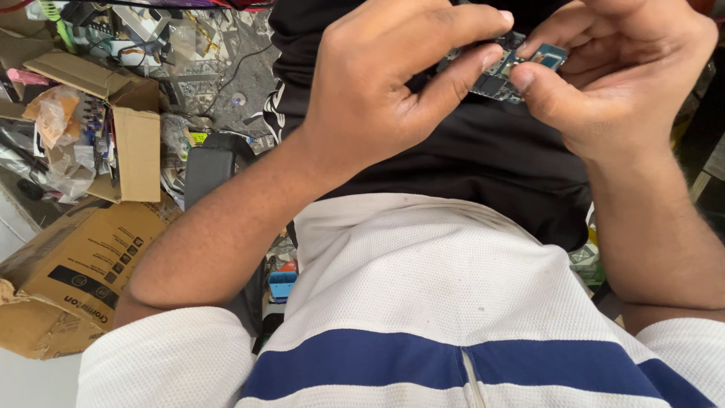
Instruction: The person uses tweezers to remove a small component from a disassembled smartphone motherboard, then uses a soldering iron to work on the board. They open a parts organizer to search for a replacement, retrieve a small component, and place it onto the motherboard. The person continues to manipulate the phone internals and inspect the assembly.
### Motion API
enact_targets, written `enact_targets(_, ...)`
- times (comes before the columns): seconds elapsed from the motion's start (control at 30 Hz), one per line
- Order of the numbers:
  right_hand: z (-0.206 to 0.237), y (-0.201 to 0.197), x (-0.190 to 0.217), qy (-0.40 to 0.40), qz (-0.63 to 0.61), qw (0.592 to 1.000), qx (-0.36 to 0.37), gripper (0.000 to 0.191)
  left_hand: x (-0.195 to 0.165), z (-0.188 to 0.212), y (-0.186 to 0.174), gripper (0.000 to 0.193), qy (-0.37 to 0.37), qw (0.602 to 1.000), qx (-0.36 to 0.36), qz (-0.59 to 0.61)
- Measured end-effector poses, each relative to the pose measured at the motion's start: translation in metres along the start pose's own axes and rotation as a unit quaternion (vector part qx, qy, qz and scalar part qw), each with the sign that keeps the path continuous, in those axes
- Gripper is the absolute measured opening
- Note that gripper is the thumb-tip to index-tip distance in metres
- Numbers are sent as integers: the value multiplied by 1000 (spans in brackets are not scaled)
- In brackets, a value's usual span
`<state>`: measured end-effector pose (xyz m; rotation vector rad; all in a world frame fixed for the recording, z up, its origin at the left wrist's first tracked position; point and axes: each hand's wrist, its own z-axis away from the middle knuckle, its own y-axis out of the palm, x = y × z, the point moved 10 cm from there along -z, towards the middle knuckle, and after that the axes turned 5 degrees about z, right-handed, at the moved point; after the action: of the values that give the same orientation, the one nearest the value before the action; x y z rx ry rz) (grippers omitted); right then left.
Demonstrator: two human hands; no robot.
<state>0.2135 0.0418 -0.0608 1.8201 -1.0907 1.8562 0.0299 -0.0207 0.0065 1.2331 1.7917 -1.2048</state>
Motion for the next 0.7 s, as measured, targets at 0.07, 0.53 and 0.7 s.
enact_targets(0.07,-2,0,9,-12,30,999,3,43,-3,1,3,23,25,999,20,-28)
enact_targets(0.53,5,-20,-8,10,-43,999,-18,45,64,25,51,13,-300,873,60,380)
enact_targets(0.7,4,-24,-12,22,-129,991,-35,46,50,22,42,14,-273,892,23,360)
